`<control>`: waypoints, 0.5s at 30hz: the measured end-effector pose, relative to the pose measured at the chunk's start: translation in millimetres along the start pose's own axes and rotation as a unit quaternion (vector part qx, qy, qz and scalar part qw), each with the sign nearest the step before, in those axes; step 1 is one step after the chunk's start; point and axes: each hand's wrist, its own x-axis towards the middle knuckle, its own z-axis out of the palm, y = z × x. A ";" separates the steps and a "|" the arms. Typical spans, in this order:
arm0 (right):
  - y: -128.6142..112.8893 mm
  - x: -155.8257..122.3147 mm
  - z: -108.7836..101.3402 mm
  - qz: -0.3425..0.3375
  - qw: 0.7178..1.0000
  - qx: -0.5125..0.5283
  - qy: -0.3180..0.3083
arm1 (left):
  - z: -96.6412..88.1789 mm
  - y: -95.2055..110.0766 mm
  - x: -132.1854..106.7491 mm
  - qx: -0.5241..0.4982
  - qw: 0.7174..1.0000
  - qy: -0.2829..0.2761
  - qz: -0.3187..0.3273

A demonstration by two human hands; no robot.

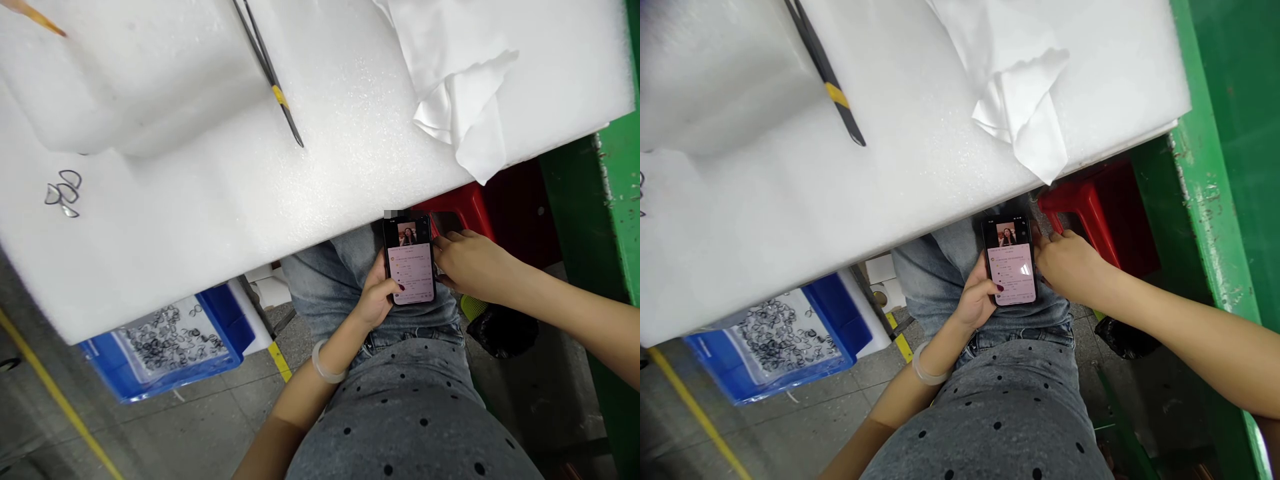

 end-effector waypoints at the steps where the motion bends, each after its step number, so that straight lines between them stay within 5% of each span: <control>1: 0.2 -0.2 0.4 -0.002 1.000 0.002 0.007 | -1.3 -0.4 -0.2 0.003 1.000 -0.009 0.000; 9: 2.0 -1.1 4.5 -0.007 0.999 -0.009 0.038 | -11.8 -5.0 1.0 0.055 0.996 -0.071 0.012; 15: 0.9 -0.4 1.8 -0.001 1.000 -0.003 0.015 | -12.6 -6.7 2.0 0.083 0.994 -0.068 0.024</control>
